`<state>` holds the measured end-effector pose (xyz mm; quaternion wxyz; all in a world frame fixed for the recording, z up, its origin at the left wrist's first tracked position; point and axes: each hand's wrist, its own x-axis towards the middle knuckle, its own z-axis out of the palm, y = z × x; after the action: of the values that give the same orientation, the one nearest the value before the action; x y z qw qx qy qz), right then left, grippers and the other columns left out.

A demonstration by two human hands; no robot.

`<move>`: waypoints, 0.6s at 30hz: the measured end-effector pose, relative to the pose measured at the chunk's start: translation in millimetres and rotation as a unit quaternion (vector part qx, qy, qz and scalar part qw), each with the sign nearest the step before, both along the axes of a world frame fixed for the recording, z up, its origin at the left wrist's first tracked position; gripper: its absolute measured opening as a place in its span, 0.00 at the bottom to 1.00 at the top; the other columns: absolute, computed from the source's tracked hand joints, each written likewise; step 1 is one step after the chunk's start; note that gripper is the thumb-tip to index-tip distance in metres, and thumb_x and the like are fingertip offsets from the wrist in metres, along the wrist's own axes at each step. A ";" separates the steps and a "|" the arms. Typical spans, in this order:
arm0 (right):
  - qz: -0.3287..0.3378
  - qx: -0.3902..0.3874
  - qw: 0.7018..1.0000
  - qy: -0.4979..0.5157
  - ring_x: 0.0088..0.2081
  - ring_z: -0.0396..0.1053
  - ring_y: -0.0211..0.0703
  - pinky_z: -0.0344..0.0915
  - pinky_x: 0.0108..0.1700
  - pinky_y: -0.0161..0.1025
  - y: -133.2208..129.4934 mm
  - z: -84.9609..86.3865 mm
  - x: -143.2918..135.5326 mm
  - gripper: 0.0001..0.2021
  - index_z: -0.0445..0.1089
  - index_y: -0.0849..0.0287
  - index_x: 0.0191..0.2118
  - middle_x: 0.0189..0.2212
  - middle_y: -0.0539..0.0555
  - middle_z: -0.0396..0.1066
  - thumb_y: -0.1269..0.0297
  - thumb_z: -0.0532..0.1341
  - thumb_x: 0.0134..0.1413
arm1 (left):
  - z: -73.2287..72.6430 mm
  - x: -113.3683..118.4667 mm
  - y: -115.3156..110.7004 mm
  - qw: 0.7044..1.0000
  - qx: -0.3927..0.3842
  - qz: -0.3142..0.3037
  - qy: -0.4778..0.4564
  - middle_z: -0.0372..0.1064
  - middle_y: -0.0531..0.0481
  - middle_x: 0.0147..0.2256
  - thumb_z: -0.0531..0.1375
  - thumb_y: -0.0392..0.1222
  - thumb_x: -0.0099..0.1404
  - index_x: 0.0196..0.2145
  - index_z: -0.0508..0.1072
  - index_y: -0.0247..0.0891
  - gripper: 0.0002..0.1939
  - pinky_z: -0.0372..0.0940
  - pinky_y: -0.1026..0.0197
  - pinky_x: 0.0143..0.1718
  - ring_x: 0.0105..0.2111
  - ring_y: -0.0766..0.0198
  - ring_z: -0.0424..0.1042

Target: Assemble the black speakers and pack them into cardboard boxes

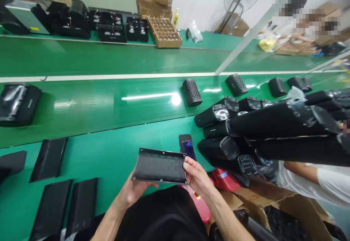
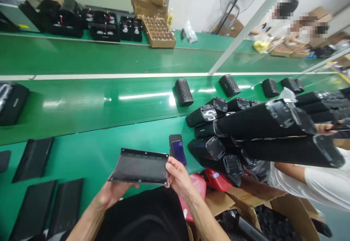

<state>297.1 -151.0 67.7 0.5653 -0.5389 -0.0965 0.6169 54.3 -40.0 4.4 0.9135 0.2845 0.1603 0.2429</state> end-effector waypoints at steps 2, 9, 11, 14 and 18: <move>-0.018 0.011 1.000 0.017 0.16 0.59 0.34 0.59 0.19 0.32 -2.0 4.6 -4.5 0.21 0.70 0.54 0.37 0.20 0.44 0.64 0.43 0.73 0.53 | -2.7 16.0 -7.1 0.999 0.003 -0.017 0.034 0.78 0.39 0.53 0.78 0.62 0.47 0.59 0.77 0.45 0.45 0.68 0.39 0.59 0.57 0.35 0.74; 0.002 -0.042 0.991 -0.123 0.18 0.64 0.40 0.65 0.20 0.40 -15.1 4.8 -12.0 0.19 0.75 0.41 0.37 0.22 0.45 0.68 0.35 0.70 0.48 | 9.7 38.2 -6.7 0.994 0.005 0.001 0.107 0.68 0.36 0.65 0.80 0.62 0.41 0.71 0.63 0.44 0.63 0.48 0.37 0.72 0.69 0.31 0.57; -0.030 -0.050 0.974 -0.217 0.29 0.74 0.48 0.73 0.30 0.47 -20.3 28.5 10.0 0.18 0.76 0.36 0.45 0.32 0.46 0.76 0.39 0.72 0.49 | 12.5 30.6 -3.3 0.992 0.000 0.014 0.122 0.67 0.37 0.65 0.80 0.62 0.43 0.72 0.62 0.44 0.63 0.48 0.38 0.73 0.70 0.32 0.56; -0.152 -0.067 0.837 -0.521 0.51 0.74 0.57 0.71 0.56 0.55 -30.0 94.7 76.6 0.26 0.72 0.46 0.57 0.50 0.57 0.75 0.45 0.71 0.55 | 14.7 15.9 3.9 0.991 -0.010 0.035 0.131 0.67 0.40 0.66 0.78 0.63 0.46 0.72 0.61 0.48 0.60 0.49 0.39 0.73 0.71 0.35 0.56; -0.209 -0.131 0.492 -0.835 0.65 0.60 0.68 0.54 0.66 0.61 -37.8 179.1 197.6 0.48 0.66 0.66 0.66 0.62 0.75 0.65 0.35 0.70 0.48 | 19.3 2.3 15.0 0.993 -0.042 0.028 0.104 0.68 0.44 0.65 0.78 0.62 0.46 0.72 0.61 0.52 0.59 0.54 0.39 0.71 0.70 0.36 0.59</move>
<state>494.6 -188.8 246.7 0.2561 -0.8745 -0.3263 -0.2515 56.5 -25.0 23.7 0.8959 0.2652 0.2721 0.2301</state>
